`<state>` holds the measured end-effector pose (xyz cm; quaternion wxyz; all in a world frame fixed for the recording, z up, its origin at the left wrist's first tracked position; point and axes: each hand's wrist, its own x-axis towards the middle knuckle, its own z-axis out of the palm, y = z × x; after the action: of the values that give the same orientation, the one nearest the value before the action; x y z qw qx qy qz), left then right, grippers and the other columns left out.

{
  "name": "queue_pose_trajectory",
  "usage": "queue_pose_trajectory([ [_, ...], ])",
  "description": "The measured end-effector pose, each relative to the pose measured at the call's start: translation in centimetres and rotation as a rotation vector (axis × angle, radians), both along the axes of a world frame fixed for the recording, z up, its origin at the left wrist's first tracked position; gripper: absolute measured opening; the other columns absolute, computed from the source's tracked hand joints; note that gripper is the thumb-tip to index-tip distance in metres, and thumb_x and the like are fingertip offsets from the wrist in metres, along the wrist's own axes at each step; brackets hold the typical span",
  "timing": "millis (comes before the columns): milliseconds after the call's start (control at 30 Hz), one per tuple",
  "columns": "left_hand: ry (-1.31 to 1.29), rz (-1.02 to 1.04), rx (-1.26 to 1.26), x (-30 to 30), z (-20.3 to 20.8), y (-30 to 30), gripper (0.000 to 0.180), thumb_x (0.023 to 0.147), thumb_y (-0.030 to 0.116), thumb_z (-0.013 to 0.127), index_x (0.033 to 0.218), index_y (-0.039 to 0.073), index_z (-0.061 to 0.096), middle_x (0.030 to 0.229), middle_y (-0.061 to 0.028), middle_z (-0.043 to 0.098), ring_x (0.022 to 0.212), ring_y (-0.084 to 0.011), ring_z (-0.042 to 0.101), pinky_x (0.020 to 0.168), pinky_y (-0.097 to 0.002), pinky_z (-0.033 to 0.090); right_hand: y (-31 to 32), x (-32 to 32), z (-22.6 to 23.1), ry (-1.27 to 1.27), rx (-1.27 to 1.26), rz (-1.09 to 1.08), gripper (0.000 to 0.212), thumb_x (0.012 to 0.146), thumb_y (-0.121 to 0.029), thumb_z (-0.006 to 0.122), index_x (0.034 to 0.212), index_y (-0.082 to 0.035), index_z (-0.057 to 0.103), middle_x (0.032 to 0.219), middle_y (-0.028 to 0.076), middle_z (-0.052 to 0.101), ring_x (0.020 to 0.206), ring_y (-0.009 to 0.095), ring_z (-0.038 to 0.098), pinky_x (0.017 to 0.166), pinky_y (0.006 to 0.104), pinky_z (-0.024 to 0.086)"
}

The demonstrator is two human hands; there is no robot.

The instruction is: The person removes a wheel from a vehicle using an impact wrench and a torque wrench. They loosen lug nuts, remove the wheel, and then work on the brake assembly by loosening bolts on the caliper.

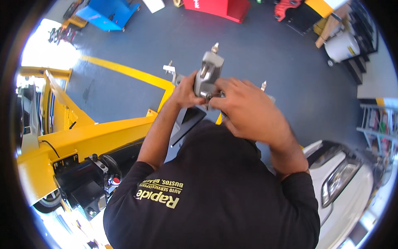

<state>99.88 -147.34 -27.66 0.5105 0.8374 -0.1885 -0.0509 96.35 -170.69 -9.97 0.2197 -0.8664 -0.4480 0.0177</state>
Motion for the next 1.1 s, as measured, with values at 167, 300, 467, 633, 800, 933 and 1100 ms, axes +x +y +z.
queue_pose_trajectory([
  [167, -0.013, 0.226, 0.03, 15.8, 2.3, 7.5, 0.079, 0.06, 0.044, 0.092, 0.112, -0.004, 0.057, 0.097, -0.0286, 0.071, 0.096, -0.0466, 0.07, 0.083, -0.0484, 0.055, 8.2, 19.9, 1.4, 0.227, -0.343, -0.301, 0.032, 0.071, -0.019, 0.086, 0.096, -0.01, 0.069, 0.107, 0.008, 0.066, 0.099, 0.036, 0.064, 0.091, 0.0435, 0.048],
  [300, 0.008, 0.302, 0.047, 29.3, 1.6, 16.5, 0.076, 0.064, 0.036, 0.089, 0.116, -0.003, 0.051, 0.092, -0.0294, 0.069, 0.092, -0.049, 0.068, 0.08, -0.0496, 0.054, 16.2, 35.6, 1.5, 0.134, -0.038, 0.291, 0.035, 0.074, -0.029, 0.087, 0.096, -0.009, 0.068, 0.106, 0.01, 0.067, 0.101, 0.035, 0.064, 0.092, 0.0433, 0.047],
  [467, 0.007, 0.5, 0.026, 45.6, 0.0, 29.1, 0.074, 0.061, 0.025, 0.084, 0.118, -0.003, 0.048, 0.091, -0.0292, 0.069, 0.092, -0.0491, 0.068, 0.081, -0.0498, 0.054, 29.8, 55.1, 0.4, 0.199, -0.287, 0.064, 0.05, 0.074, -0.036, 0.088, 0.111, -0.007, 0.07, 0.113, 0.011, 0.066, 0.108, 0.033, 0.063, 0.093, 0.0433, 0.047],
  [633, 0.035, 0.541, -0.116, 59.8, 0.5, 41.4, 0.082, 0.055, 0.024, 0.087, 0.122, -0.002, 0.048, 0.097, -0.0258, 0.068, 0.098, -0.0462, 0.067, 0.087, -0.0461, 0.053, 41.6, 70.6, 2.3, 0.211, -0.165, 0.214, 0.048, 0.077, -0.037, 0.085, 0.112, -0.007, 0.071, 0.118, 0.012, 0.064, 0.112, 0.034, 0.062, 0.095, 0.0462, 0.045],
  [800, 0.099, 0.573, -0.02, 74.3, -0.7, 55.6, 0.094, 0.057, 0.028, 0.092, 0.133, -0.002, 0.045, 0.109, -0.0278, 0.068, 0.11, -0.0447, 0.067, 0.094, -0.0463, 0.052, 55.5, 86.9, 1.6, 0.18, 0.154, 0.573, 0.041, 0.081, -0.037, 0.081, 0.104, -0.004, 0.071, 0.107, 0.015, 0.065, 0.108, 0.037, 0.062, 0.098, 0.047, 0.045],
  [933, 0.148, 0.611, -0.014, 84.9, -2.4, 68.1, 0.12, 0.053, 0.039, 0.1, 0.148, -0.001, 0.038, 0.125, -0.0258, 0.065, 0.122, -0.0396, 0.063, 0.104, -0.0461, 0.049, 68.8, 100.8, -0.4, 0.157, -0.18, 0.525, 0.039, 0.085, -0.036, 0.078, 0.102, -0.003, 0.07, 0.104, 0.015, 0.066, 0.106, 0.033, 0.064, 0.092, 0.0452, 0.047],
  [1100, 0.174, 0.666, -0.254, 92.3, -2.7, 80.9, 0.127, 0.05, 0.068, 0.096, 0.144, 0.0, 0.046, 0.132, -0.0212, 0.062, 0.127, -0.0349, 0.06, 0.108, -0.0462, 0.046, 85.1, 113.1, 2.2, 0.102, -0.541, 0.571, 0.034, 0.09, -0.035, 0.074, 0.105, -0.004, 0.072, 0.11, 0.013, 0.066, 0.108, 0.032, 0.064, 0.094, 0.0453, 0.048],
])
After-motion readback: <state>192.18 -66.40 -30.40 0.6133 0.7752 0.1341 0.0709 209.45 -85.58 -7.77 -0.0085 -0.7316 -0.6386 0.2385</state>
